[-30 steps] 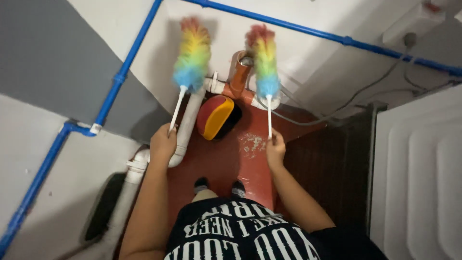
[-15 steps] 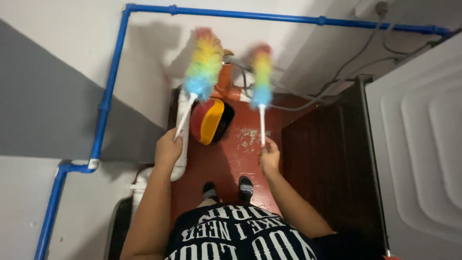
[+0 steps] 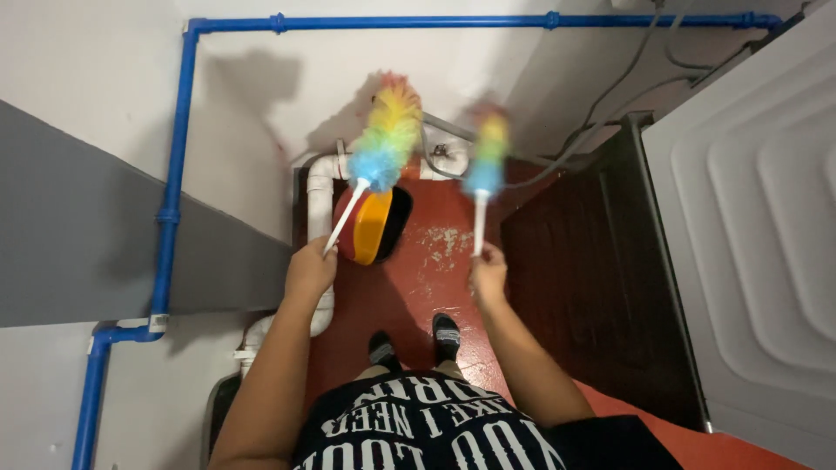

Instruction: The person uses two rainbow-colored feather dusters to clean a utility room. They dust the floor, walls, exposed pipes, and electrical outlets, and briefly move a red and yellow dustpan to reach the area behind it.

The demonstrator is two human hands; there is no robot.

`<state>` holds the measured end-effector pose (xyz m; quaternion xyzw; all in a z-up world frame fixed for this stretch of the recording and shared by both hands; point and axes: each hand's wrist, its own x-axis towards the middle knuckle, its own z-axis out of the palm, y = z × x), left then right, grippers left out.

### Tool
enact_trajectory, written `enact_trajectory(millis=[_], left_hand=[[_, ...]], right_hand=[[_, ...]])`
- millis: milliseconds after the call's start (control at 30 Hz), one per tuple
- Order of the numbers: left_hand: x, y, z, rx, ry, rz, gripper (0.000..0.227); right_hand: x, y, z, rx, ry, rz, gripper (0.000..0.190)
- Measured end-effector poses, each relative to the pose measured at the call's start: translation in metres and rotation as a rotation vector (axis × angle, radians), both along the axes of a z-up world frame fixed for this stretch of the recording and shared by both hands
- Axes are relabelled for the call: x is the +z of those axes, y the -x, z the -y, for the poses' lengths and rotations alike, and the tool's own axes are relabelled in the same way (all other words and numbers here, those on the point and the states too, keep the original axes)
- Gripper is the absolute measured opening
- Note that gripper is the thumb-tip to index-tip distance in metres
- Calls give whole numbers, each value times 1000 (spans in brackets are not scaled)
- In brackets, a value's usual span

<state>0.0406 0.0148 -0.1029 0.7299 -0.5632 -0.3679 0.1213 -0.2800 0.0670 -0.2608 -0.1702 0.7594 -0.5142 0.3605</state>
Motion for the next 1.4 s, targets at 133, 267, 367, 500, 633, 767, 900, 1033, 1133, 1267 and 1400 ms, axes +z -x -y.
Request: enact_trajectory(millis=[133,267,367,500,633,767,900,1033,1133,1267,1400], left_hand=[[1,-4,4,74,14,-10,41],[-23,-13,8,132,39,22,40],[-30,-13,10,166,64,8,40],[-40,-11,11,173,63,-6,39],[-33,-11,3,216,24,-53,43],[-31,-17,-10,271,-16,-56,44],[-65,-43,-13,279,-48,-47,44],[-83,-64,-25,292,0,-29,42],[-78,-72,-34,310,26,-28,43],[-79,-80,-36,319,20,-22,42],[-88,-86,-47,320,10,-59,44]], right_hand=[[34,-14,-21,91,55,135,33],[-24,30,-10,54,-7,-54,33],[-31,34,-3,35,-37,19,33],[17,7,-16,250,6,90,31],[56,-4,-17,270,91,65,36],[20,16,-7,173,97,18,36],[-6,16,-17,138,-48,-34,33],[7,-9,-60,309,-118,20,32],[30,-40,-82,517,-108,-114,41],[-12,-59,-40,690,194,-57,39],[-54,-74,51,873,293,-317,36]])
